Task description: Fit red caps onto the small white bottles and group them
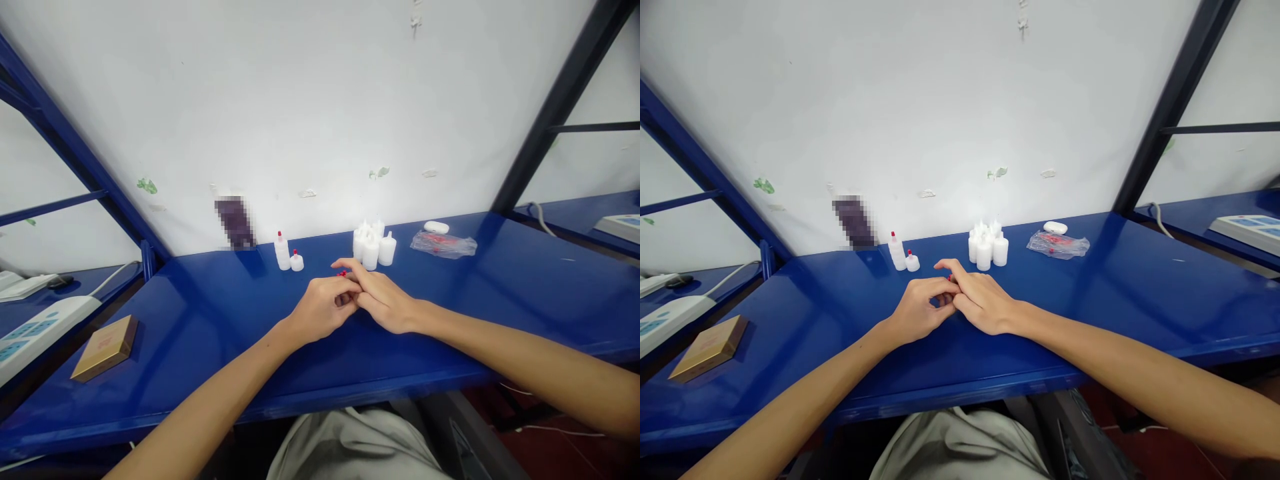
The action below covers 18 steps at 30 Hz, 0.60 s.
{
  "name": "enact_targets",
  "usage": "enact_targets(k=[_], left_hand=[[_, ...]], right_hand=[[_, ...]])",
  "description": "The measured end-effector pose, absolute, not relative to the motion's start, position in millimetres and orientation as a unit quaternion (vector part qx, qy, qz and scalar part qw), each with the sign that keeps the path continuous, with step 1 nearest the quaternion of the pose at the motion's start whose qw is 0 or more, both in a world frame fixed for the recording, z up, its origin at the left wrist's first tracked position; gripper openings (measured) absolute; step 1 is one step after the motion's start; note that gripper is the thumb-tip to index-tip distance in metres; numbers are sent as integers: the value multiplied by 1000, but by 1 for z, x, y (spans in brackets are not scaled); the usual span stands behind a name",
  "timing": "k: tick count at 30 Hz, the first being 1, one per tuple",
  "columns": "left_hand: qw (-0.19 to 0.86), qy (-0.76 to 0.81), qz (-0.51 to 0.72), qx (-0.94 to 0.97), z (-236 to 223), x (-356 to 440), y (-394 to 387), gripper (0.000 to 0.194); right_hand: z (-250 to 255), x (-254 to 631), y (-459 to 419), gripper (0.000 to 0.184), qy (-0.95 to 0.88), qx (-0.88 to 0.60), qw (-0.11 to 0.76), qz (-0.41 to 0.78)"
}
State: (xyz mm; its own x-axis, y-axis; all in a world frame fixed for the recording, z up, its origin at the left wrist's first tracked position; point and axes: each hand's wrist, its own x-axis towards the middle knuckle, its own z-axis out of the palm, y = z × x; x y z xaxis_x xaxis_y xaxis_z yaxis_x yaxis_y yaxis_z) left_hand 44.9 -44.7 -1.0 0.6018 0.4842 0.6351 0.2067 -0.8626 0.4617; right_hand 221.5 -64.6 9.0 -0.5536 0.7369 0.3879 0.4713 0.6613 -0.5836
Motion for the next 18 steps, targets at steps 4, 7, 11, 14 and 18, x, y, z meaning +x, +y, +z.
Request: enact_targets(k=[4,7,11,14,18], left_hand=[[185,187,421,868,-2,46,-46,6],[211,192,430,857,-2,47,-45,6],[231,195,418,857,-1,47,-45,10],[221,200,401,866,0,46,-46,12],[194,223,382,876,0,46,-45,11]], right_hand=[[9,221,-65,59,-855,-344,319,221],[8,222,-65,57,-855,-345,315,222],[7,221,-66,58,-855,-340,315,231],[6,219,-67,61,-855,-336,318,235],[4,220,-65,61,-851,-335,332,229]])
